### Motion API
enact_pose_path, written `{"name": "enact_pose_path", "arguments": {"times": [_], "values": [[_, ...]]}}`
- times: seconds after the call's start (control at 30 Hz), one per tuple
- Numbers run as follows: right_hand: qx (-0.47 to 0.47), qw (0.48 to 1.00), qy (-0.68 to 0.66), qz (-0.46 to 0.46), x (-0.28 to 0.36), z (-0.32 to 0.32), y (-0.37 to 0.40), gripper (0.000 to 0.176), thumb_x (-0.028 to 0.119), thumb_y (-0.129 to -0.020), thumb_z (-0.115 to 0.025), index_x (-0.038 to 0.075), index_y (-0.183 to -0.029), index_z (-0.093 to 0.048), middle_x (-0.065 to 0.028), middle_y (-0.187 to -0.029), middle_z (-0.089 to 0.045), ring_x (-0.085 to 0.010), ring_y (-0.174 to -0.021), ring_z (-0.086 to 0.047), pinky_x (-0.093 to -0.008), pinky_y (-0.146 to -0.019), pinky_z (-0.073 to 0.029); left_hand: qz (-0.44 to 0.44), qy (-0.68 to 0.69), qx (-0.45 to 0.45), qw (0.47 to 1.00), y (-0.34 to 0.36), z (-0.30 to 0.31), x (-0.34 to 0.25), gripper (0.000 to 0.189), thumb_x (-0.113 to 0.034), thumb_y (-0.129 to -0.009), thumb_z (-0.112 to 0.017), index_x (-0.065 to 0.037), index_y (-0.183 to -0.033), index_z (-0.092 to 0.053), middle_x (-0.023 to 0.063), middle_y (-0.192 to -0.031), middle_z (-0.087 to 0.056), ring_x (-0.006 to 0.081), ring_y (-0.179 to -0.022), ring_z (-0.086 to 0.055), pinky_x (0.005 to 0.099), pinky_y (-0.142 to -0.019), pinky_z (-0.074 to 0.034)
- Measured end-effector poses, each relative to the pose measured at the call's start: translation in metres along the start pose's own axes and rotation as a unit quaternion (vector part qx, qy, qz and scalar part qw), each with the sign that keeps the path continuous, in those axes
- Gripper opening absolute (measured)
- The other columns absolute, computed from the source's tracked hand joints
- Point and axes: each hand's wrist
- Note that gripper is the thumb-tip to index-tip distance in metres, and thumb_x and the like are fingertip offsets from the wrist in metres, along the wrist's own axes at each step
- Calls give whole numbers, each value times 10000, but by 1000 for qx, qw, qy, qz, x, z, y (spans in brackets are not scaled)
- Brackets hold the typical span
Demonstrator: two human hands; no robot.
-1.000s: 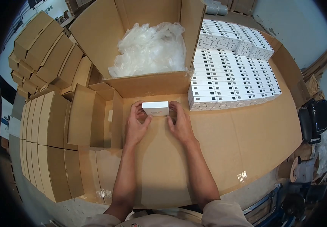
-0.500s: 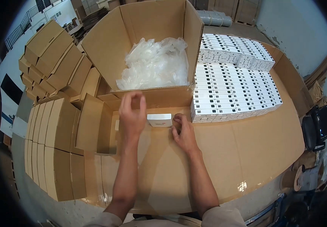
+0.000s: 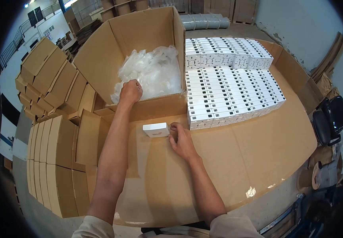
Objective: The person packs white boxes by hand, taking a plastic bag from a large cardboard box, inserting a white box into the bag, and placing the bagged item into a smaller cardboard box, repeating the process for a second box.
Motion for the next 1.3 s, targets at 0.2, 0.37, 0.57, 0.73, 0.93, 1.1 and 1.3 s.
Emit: {"name": "enact_pose_path", "arguments": {"times": [0.2, 0.37, 0.57, 0.73, 0.93, 1.1, 1.3], "values": [[4, 1000, -6, -12, 3, 3, 2, 424, 36, -891, -691, 12, -1281, -526, -214, -1239, -649, -362, -1195, -629, -459, -1019, -481, -80, 86, -144, 983, 0, -6, 8, 166, -137, -907, -640, 2, -968, -705, 255, -1056, -720, 417, -996, -696, 471, -914, -541], [-5, 1000, -3, -4, 5, 3, 1, 388, 12, -892, -680, -3, -1251, -534, -214, -1227, -653, -341, -1201, -650, -436, -1001, -519, -13, 239, -178, 955, -1, 9, 13, 225, -216, -870, -711, -6, -950, -703, 201, -918, -755, 355, -920, -726, 422, -879, -545], [-5, 1000, 8, -8, 8, 4, 0, 373, 5, -891, -675, -8, -1238, -541, -215, -1227, -652, -323, -1208, -659, -421, -999, -531, 7, 261, -219, 940, -3, 13, 21, 285, -231, -806, -793, -28, -980, -696, 127, -886, -748, 239, -818, -722, 403, -798, -558], [-4, 1000, 6, -5, 5, 4, -2, 388, 18, -891, -677, -5, -1250, -532, -212, -1228, -651, -330, -1203, -653, -435, -1004, -517, -16, 319, -253, 913, 1, 6, 21, 442, -136, -795, -791, -42, -1196, -632, 126, -917, -693, 229, -771, -689, 387, -778, -560], [-2, 1000, -3, -5, 7, 4, 2, 400, 33, -902, -678, 5, -1267, -518, -209, -1218, -656, -354, -1192, -645, -460, -1005, -494, -57, 346, -230, 908, -10, -3, 34, 514, -112, -818, -754, -47, -1301, -595, 151, -924, -689, 245, -782, -682, 392, -779, -550], [-23, 999, -36, -7, 11, 3, 1, 350, 35, -920, -668, 1, -1249, -552, -186, -1182, -673, -334, -1123, -673, -435, -967, -518, -72, 437, -223, 868, 14, 7, 23, 277, -97, -872, -710, -7, -1124, -635, 89, -936, -688, 184, -804, -658, 354, -763, -533], [-74, 986, -150, 12, 25, 12, -1, 333, 58, -887, -730, 23, -1202, -626, -94, -1081, -700, -181, -923, -652, -309, -816, -513, -61, 431, -205, 877, 147, 3, 16, 149, -88, -909, -694, -3, -1018, -638, 35, -912, -666, 111, -824, -595, 311, -763, -509]]}}
Point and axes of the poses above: each hand's wrist, its own y-axis away from the middle knuckle, its own z-axis out of the back of the hand, x = y × z
